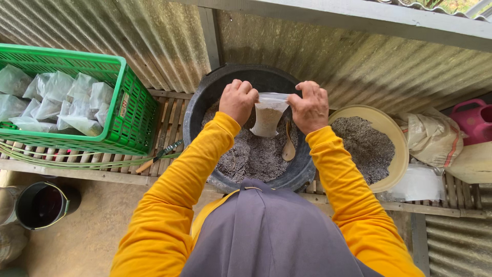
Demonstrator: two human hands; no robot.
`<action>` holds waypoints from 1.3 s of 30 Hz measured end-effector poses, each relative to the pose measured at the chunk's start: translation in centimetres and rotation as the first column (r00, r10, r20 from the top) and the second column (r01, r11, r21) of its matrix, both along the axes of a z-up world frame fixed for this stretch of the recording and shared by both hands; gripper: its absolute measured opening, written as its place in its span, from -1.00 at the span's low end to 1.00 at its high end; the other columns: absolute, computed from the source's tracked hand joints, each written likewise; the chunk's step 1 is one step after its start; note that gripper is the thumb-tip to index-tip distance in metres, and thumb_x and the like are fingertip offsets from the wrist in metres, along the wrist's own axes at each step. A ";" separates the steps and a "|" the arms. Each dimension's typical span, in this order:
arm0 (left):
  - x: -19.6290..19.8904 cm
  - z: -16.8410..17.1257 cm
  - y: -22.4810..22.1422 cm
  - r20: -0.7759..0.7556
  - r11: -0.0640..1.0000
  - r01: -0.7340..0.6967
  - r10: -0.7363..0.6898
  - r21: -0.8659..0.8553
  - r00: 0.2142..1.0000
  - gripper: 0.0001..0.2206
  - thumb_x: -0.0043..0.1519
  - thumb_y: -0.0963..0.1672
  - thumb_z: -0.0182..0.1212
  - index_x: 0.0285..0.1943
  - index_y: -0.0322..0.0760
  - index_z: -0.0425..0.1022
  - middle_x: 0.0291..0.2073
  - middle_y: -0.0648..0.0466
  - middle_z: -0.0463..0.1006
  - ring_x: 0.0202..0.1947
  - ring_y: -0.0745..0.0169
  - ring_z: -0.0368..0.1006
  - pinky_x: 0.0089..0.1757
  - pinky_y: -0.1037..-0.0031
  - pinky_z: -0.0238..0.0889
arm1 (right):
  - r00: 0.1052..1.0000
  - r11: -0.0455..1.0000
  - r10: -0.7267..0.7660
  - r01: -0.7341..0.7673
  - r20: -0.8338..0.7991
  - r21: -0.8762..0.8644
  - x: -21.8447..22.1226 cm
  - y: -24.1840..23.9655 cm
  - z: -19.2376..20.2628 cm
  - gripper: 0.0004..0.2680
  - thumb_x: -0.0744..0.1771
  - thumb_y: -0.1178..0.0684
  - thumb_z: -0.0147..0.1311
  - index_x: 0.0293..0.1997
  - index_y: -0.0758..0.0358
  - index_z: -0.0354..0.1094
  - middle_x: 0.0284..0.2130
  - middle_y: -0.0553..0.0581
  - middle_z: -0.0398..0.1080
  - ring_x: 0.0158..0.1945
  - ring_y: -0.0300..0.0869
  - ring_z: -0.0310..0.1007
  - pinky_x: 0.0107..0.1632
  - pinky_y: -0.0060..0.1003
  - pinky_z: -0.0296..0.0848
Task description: The person scoops a dark granular material from a large black tub into small white paper bags using a wooden spoon, then places the filled bags into a green plastic crate. The process is repeated multiple times.
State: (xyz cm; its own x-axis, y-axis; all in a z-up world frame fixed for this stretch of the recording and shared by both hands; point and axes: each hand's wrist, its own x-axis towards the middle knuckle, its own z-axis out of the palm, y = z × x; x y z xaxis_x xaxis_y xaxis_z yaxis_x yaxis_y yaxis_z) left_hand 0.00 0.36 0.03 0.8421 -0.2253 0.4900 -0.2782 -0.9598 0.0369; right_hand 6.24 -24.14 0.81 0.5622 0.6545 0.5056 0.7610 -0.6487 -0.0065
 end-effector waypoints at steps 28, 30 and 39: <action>-3.4 -3.0 4.0 -0.296 0.501 -0.174 -0.174 -0.848 0.939 -0.83 0.19 -0.15 0.43 -0.25 -0.28 0.48 -0.26 0.18 0.64 -0.17 0.39 0.58 -0.11 0.48 0.49 | 0.969 0.984 0.102 -0.066 -0.227 0.163 -2.6 4.4 2.0 -0.94 0.33 0.07 0.24 -0.27 0.19 0.54 -0.22 -0.02 0.53 -0.12 -0.09 0.47 -0.07 -0.19 0.42; -2.5 -4.4 3.3 -0.194 0.224 -0.148 -0.202 -0.963 0.960 -0.84 0.20 -0.20 0.39 -0.13 -0.29 0.50 -0.26 0.12 0.61 -0.24 0.42 0.53 -0.17 0.53 0.47 | 0.926 0.969 0.137 -0.051 -0.352 0.243 -2.5 4.4 2.9 -0.93 0.33 0.10 0.24 -0.26 0.26 0.54 -0.25 0.02 0.53 -0.21 -0.11 0.50 -0.15 -0.23 0.48; -3.6 -7.1 1.4 -0.154 0.173 -0.125 -0.164 -0.977 0.974 -0.90 0.17 -0.23 0.40 -0.16 -0.33 0.68 -0.09 0.12 0.61 -0.23 0.47 0.50 -0.18 0.61 0.44 | 0.749 0.888 0.302 0.004 -0.589 0.460 -4.3 4.2 2.2 -0.94 0.35 0.22 0.22 -0.17 0.39 0.51 -0.31 0.09 0.48 -0.30 -0.28 0.46 -0.23 -0.39 0.45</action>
